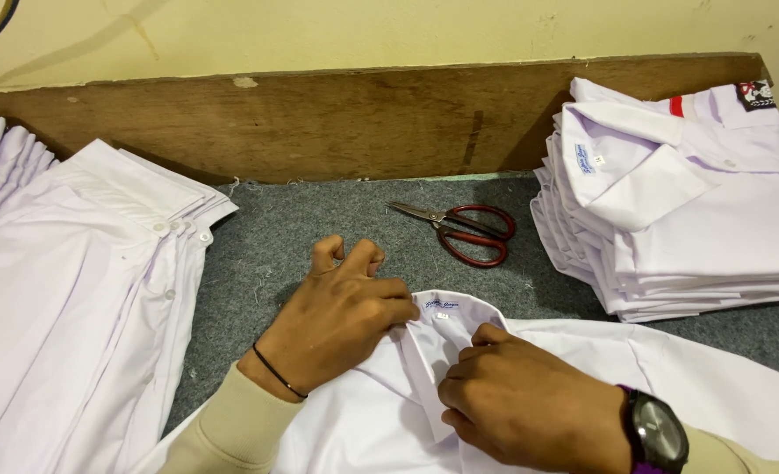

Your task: Trimming loose threads from a shirt collar using scissors

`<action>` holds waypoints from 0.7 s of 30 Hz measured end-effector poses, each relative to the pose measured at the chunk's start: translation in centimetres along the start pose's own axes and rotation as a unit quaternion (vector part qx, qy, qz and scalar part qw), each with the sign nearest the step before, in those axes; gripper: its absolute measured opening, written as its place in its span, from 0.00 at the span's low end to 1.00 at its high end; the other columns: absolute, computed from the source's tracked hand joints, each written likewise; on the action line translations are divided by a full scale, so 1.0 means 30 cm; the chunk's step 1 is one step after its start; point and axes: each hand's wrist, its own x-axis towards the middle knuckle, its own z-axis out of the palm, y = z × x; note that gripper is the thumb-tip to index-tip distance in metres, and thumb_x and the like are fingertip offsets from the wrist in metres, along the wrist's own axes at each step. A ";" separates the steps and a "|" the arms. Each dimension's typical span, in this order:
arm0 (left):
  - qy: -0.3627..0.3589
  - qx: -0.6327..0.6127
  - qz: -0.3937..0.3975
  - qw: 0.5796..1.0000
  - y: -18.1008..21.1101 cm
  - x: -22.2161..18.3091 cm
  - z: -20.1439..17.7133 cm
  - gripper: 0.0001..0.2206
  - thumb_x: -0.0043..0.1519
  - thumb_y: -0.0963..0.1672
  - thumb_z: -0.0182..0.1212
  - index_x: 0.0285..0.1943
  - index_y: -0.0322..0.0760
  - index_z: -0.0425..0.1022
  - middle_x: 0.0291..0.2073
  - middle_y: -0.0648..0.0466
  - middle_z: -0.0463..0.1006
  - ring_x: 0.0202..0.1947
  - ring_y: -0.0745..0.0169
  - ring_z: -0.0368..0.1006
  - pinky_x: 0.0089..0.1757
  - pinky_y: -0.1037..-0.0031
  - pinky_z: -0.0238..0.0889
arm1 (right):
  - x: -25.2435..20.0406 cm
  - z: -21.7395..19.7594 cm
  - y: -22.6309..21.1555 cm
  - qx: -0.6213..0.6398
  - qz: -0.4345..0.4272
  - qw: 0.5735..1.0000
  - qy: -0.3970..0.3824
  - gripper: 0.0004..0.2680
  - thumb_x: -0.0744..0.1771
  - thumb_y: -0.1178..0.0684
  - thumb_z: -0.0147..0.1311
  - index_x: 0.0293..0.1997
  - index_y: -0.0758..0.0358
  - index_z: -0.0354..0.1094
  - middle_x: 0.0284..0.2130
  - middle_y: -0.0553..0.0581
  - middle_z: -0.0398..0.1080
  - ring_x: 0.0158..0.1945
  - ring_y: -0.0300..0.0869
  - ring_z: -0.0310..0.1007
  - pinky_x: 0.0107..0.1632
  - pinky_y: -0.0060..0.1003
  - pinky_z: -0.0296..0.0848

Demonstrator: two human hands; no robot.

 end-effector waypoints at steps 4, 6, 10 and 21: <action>0.000 -0.230 -0.097 0.968 0.042 0.031 -0.030 0.11 0.61 0.45 0.55 0.48 0.46 0.81 0.45 0.58 0.76 0.47 0.54 0.65 0.46 0.58 0.52 | 0.006 0.053 -0.024 -0.090 -0.015 0.995 0.050 0.09 0.66 0.46 0.53 0.28 0.55 0.71 0.26 0.53 0.73 0.30 0.52 0.70 0.38 0.51 0.58; 0.001 -0.237 -0.134 0.962 0.058 0.047 -0.008 0.09 0.63 0.48 0.56 0.49 0.48 0.78 0.47 0.57 0.75 0.47 0.53 0.66 0.48 0.60 0.55 | 0.015 0.063 -0.052 -0.123 -0.019 0.987 0.102 0.08 0.66 0.48 0.52 0.28 0.55 0.70 0.25 0.54 0.71 0.27 0.52 0.68 0.36 0.51 0.58; -0.030 -0.236 -0.164 0.957 0.077 0.062 0.026 0.05 0.63 0.45 0.58 0.43 0.53 0.79 0.58 0.55 0.73 0.55 0.50 0.65 0.54 0.56 0.56 | 0.030 0.079 -0.099 -0.202 -0.016 0.963 0.176 0.07 0.67 0.52 0.49 0.28 0.56 0.69 0.23 0.56 0.68 0.23 0.51 0.65 0.31 0.48 0.59; -0.026 -0.180 -0.309 0.933 0.142 0.125 0.102 0.11 0.50 0.36 0.52 0.33 0.37 0.80 0.36 0.51 0.82 0.35 0.37 0.77 0.40 0.50 0.69 | 0.038 0.211 -0.148 -0.211 -0.026 0.952 0.221 0.09 0.66 0.56 0.52 0.23 0.56 0.64 0.18 0.56 0.63 0.19 0.50 0.61 0.28 0.44 0.58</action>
